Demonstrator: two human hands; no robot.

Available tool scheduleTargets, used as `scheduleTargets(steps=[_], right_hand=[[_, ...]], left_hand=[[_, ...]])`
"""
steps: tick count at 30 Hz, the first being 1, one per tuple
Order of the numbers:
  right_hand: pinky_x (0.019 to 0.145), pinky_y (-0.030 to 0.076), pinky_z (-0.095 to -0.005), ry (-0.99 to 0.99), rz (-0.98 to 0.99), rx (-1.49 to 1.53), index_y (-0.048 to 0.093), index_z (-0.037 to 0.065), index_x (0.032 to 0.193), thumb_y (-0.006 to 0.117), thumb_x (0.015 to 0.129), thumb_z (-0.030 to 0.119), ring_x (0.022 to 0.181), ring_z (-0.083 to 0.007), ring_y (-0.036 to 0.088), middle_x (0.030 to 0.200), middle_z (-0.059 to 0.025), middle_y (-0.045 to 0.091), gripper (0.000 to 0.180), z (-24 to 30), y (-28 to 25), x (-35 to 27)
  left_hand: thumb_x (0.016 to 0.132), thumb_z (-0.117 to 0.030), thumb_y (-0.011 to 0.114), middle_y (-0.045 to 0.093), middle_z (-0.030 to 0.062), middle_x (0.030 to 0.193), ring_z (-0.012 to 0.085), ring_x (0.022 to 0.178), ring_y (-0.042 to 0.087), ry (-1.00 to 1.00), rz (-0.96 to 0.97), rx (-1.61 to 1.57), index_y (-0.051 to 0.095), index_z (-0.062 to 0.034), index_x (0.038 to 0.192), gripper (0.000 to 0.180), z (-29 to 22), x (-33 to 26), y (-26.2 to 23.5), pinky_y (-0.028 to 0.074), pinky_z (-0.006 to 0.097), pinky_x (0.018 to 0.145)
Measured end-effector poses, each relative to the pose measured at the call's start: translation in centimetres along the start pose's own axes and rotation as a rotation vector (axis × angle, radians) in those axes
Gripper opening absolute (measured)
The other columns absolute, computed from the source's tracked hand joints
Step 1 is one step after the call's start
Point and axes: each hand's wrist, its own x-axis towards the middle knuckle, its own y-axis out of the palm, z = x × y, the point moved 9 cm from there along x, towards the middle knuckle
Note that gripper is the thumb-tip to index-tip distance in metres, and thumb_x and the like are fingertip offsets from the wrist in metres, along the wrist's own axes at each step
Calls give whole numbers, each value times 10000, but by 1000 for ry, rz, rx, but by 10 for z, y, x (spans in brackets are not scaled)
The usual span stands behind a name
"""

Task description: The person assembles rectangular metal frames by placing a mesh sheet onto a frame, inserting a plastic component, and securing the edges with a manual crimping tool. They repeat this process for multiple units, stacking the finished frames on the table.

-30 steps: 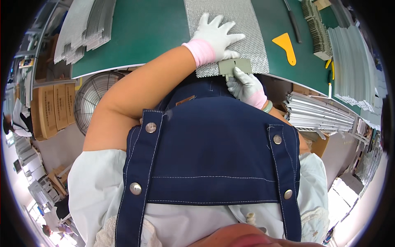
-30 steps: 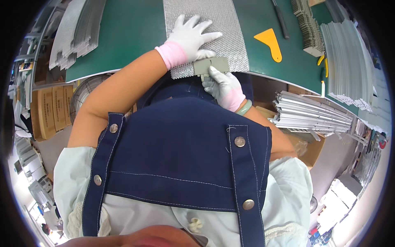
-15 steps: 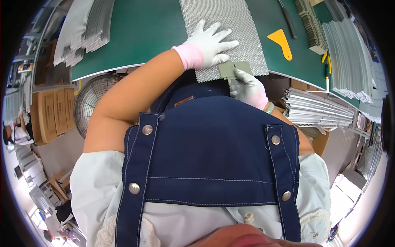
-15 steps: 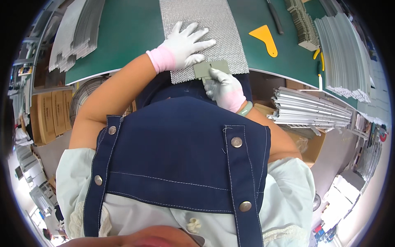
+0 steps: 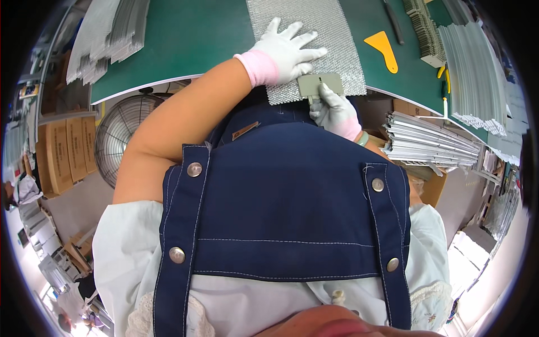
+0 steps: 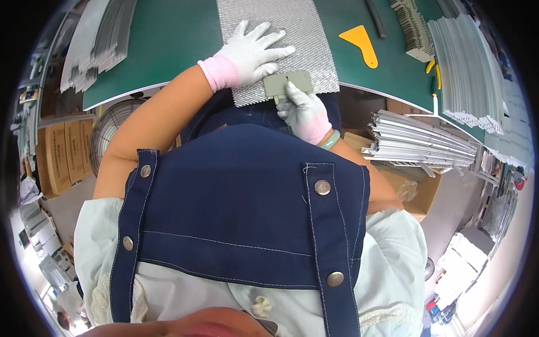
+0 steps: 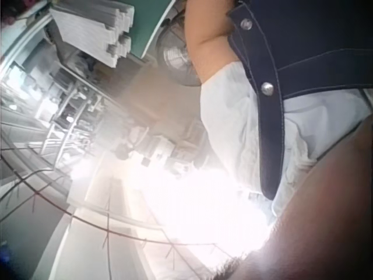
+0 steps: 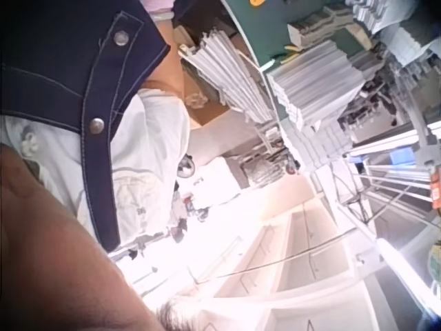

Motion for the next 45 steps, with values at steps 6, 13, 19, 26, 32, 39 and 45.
scheduleTargets(steps=[6,13,19,26,32,39,45], right_hand=[[692,524,-282,242,19,-171,594,19,1166,662,939,248,818,-170,642,973,-102,658,329,4,-1,-12],[834,549,-432,-203,-1070,-1219,594,-54,1208,704,874,369,964,-325,683,1100,-163,694,550,156,-231,-144],[1003,453,-421,198,-1389,-461,585,-57,1265,707,812,574,1222,-358,558,1306,-250,582,786,71,-400,-208],[717,525,-348,-121,-1114,61,647,34,954,581,949,293,751,-216,658,888,-125,669,267,50,-418,-200],[719,535,-316,-219,-307,72,644,2,1121,597,940,271,880,-210,640,1058,-152,674,327,113,-266,-191],[803,550,-360,-199,96,-34,623,4,1159,615,955,237,861,-231,672,980,-140,687,310,107,-9,-135],[996,454,-411,-712,-435,60,451,-23,1321,495,972,331,1080,-318,571,1269,-204,544,499,197,-243,-202]], left_hand=[[887,-426,567,426,175,1464,398,1358,361,124,-61,-96,440,-197,1443,614,12,12,-15,255,595,1098],[729,-237,734,504,206,1349,400,1263,453,172,115,-175,509,-66,1328,662,-51,3,-57,333,508,1076],[782,-307,711,529,232,1313,453,1243,447,108,-92,-220,535,-12,1299,621,-33,7,-65,337,515,1066],[813,-357,692,528,221,1301,467,1234,431,106,-149,-307,557,-25,1260,573,-48,5,-70,318,553,1060],[830,-405,677,548,215,1262,421,1209,471,195,-74,-429,563,6,1252,600,-77,21,-77,339,513,1056],[949,-640,444,337,203,1535,313,1435,308,251,126,-1531,311,40,1472,867,-144,38,-88,187,401,1189],[985,-610,364,654,76,913,324,1013,607,118,-790,-2137,602,-103,1030,562,72,-44,-164,368,543,1045]])
